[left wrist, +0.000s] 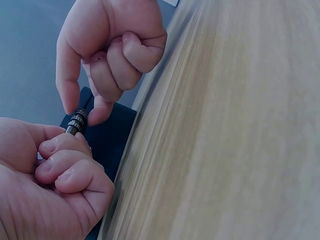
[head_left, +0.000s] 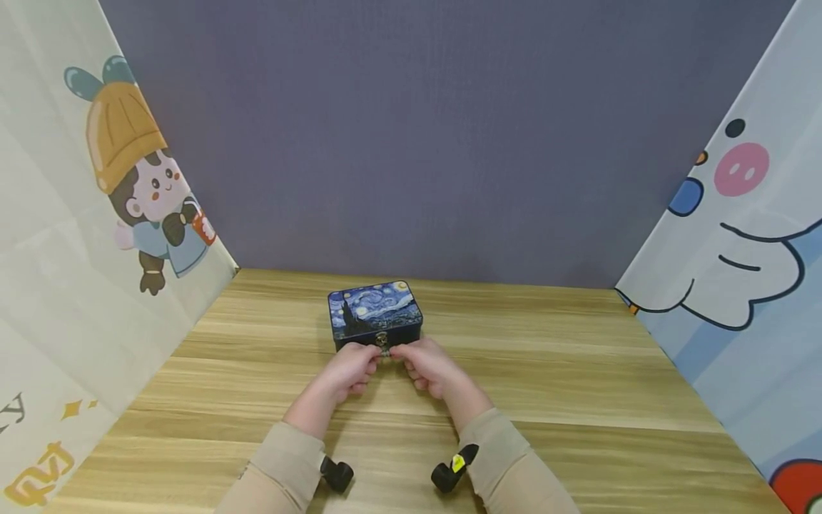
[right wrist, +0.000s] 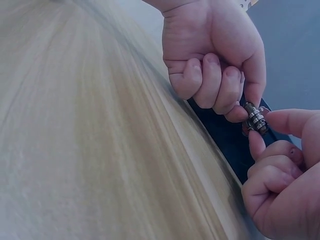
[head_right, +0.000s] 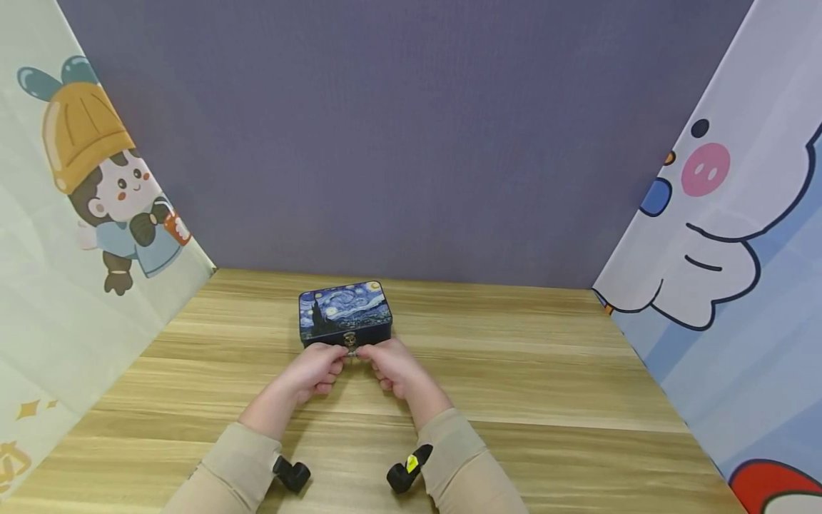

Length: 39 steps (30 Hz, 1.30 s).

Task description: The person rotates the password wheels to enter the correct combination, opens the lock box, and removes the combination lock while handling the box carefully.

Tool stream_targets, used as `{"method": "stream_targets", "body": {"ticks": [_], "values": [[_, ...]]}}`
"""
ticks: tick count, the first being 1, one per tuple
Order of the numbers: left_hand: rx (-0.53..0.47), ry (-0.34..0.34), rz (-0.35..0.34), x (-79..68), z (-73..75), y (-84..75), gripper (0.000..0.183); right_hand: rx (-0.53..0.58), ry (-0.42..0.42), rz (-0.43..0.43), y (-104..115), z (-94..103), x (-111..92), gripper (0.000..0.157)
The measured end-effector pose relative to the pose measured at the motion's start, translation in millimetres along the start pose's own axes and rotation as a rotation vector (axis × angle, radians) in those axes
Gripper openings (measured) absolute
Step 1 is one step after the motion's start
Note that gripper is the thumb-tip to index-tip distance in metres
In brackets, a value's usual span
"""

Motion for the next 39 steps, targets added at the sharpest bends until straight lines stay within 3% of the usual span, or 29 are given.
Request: {"method": "stream_targets", "body": {"ticks": [39], "values": [[0.002, 0.001, 0.014, 0.4, -0.7, -0.5, 0.027, 0.040, 0.021, 0.007, -4.1, -2.9, 3.2, 0.023]]}}
Point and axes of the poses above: each hand's wrist, its own x-axis towards the middle knuckle, its own z-axis out of the back of the hand, y = z × x, the point moved 2 cm from there along x, towards the middle knuckle, and after that the axes turned 2 degrees about -x, right-handed, at the moved point
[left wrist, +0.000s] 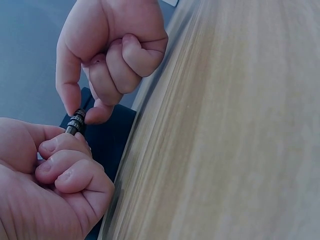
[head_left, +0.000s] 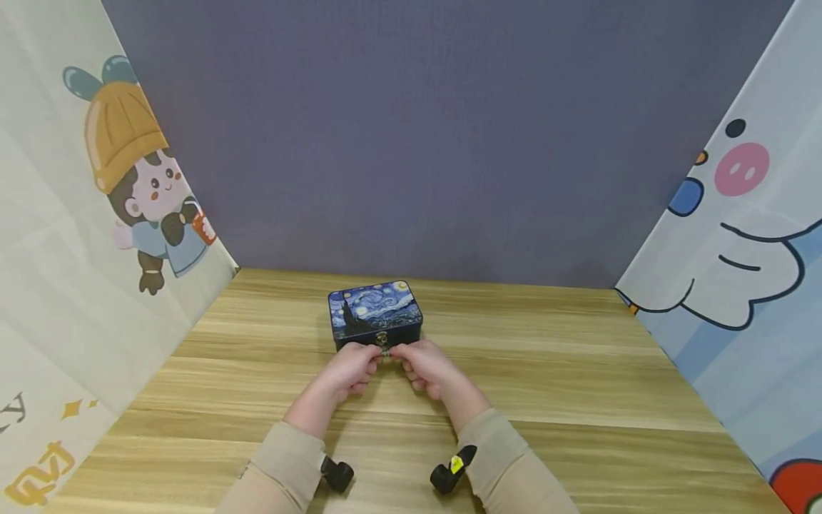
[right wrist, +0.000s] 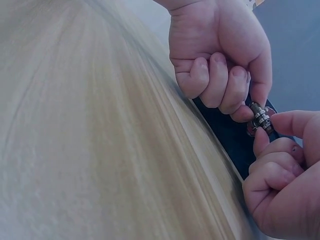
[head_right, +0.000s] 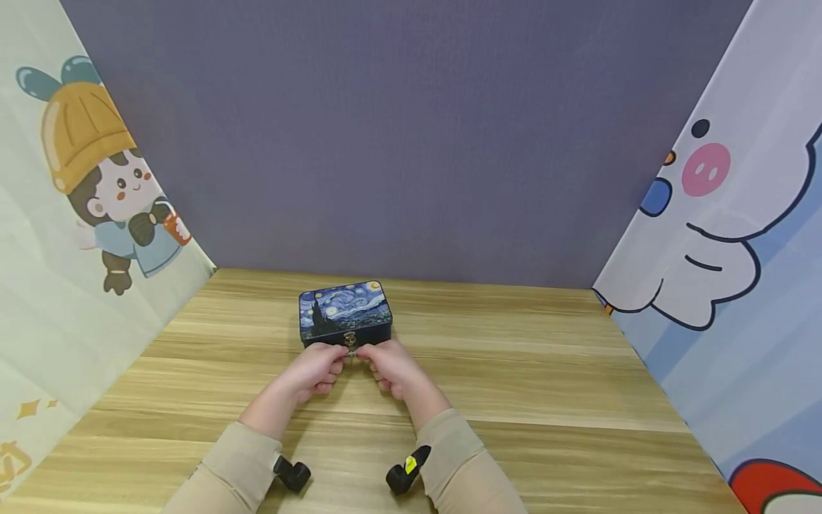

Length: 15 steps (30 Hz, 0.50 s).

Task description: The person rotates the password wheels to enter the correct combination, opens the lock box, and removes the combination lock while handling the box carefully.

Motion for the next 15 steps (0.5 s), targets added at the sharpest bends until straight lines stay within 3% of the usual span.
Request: {"method": "stream_targets", "body": {"ticks": [15], "values": [[-0.002, 0.005, -0.006, -0.1, 0.4, 1.0, 0.027, -0.004, 0.004, -0.009, -0.5, -1.2, -0.1, 0.025]]}}
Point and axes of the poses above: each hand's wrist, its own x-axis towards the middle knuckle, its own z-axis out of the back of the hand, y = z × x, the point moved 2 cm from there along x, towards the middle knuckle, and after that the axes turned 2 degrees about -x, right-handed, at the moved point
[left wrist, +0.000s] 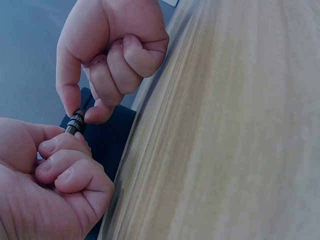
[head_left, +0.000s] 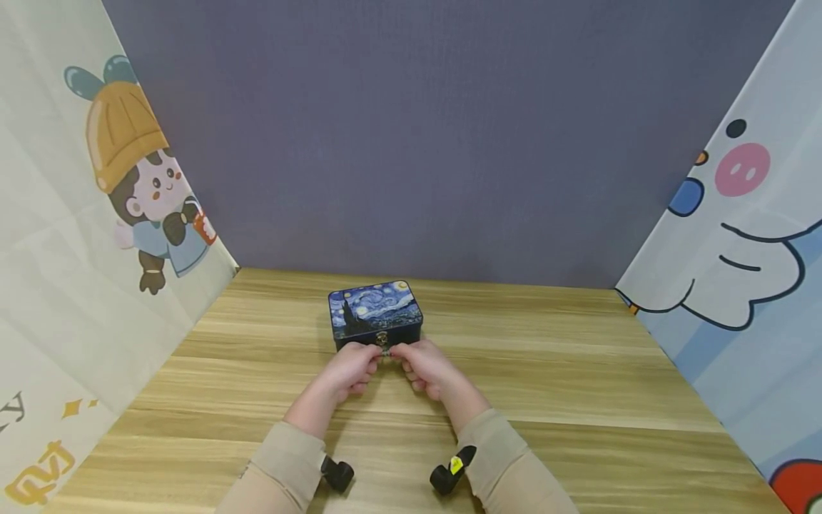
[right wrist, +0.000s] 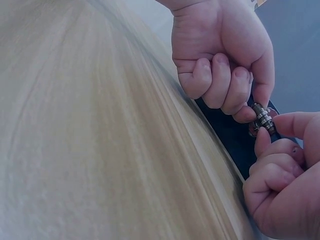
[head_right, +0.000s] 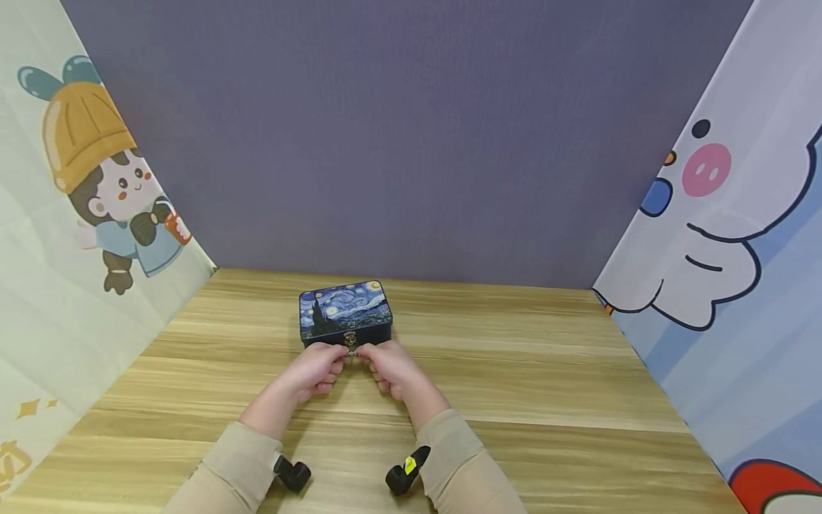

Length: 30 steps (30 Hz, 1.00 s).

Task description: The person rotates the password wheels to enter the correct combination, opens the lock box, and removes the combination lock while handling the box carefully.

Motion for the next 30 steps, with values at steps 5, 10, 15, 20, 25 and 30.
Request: {"method": "stream_targets", "body": {"ticks": [5, 10, 15, 20, 25, 30], "values": [[-0.002, -0.005, 0.001, 0.6, 0.1, 0.0, 0.026, -0.013, -0.008, -0.002, 0.0, -0.1, 0.3, 0.024], [0.004, -0.015, -0.008, 1.6, 0.2, 0.2, 0.025, -0.013, -0.003, -0.005, -0.6, -0.2, 1.2, 0.024], [0.000, -0.018, -0.013, 0.9, 0.1, -0.7, 0.025, -0.002, 0.000, -0.010, -0.8, -0.1, 1.9, 0.024], [-0.013, -0.011, -0.006, 0.7, -0.1, -0.7, 0.026, 0.014, -0.001, -0.022, -0.8, 0.3, 2.6, 0.025], [-0.008, -0.006, -0.006, 0.2, 0.0, -0.4, 0.027, 0.037, -0.010, -0.046, -0.7, 1.0, 2.9, 0.028], [-0.003, -0.005, -0.001, 0.6, 0.3, -0.5, 0.027, 0.039, -0.015, -0.050, -0.1, 2.2, 2.9, 0.029]]}}
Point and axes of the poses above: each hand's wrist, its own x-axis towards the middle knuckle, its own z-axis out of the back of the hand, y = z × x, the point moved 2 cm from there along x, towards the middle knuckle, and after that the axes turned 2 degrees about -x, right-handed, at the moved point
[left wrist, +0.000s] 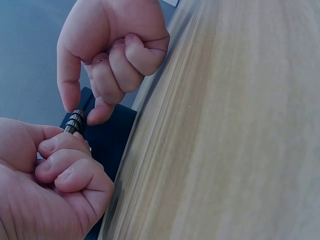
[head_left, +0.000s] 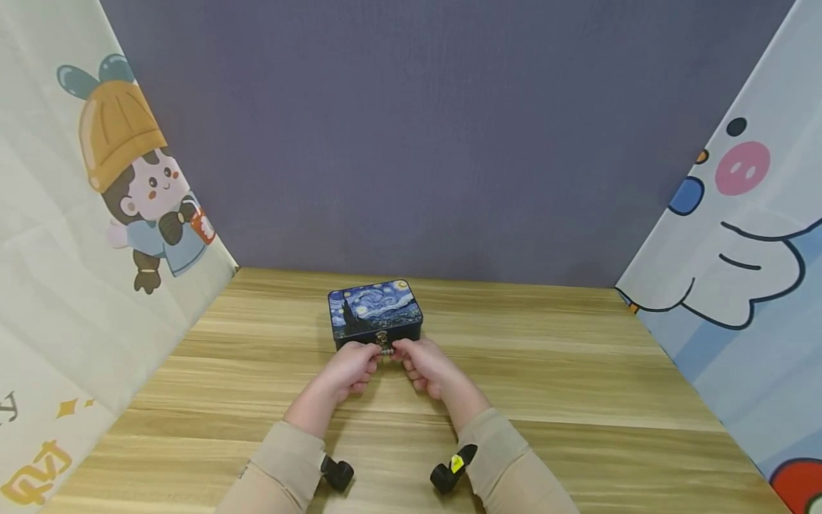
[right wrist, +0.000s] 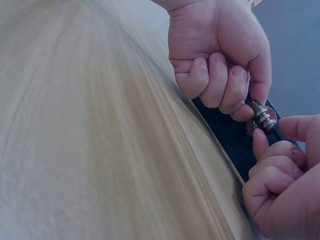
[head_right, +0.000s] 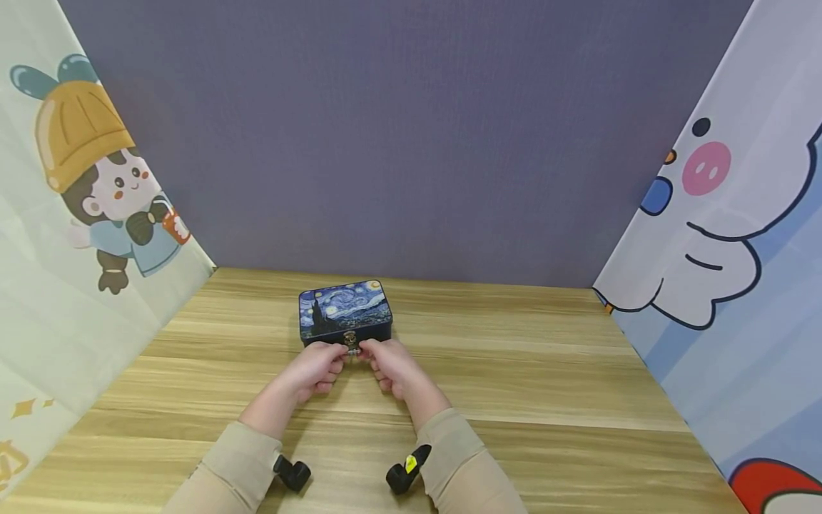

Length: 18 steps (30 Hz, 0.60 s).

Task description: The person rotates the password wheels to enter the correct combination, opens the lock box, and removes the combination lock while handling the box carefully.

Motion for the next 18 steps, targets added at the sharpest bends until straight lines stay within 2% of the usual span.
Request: {"method": "stream_targets", "body": {"ticks": [13, 18], "values": [[-0.006, -0.006, -0.005, 0.3, -1.4, 0.9, 0.027, -0.059, -0.035, 0.011, 2.5, 5.9, -3.6, 0.043], [-0.003, -0.006, -0.009, 0.4, -1.3, 1.4, 0.027, -0.057, -0.062, 0.014, 2.3, 9.1, -2.1, 0.042]]}}
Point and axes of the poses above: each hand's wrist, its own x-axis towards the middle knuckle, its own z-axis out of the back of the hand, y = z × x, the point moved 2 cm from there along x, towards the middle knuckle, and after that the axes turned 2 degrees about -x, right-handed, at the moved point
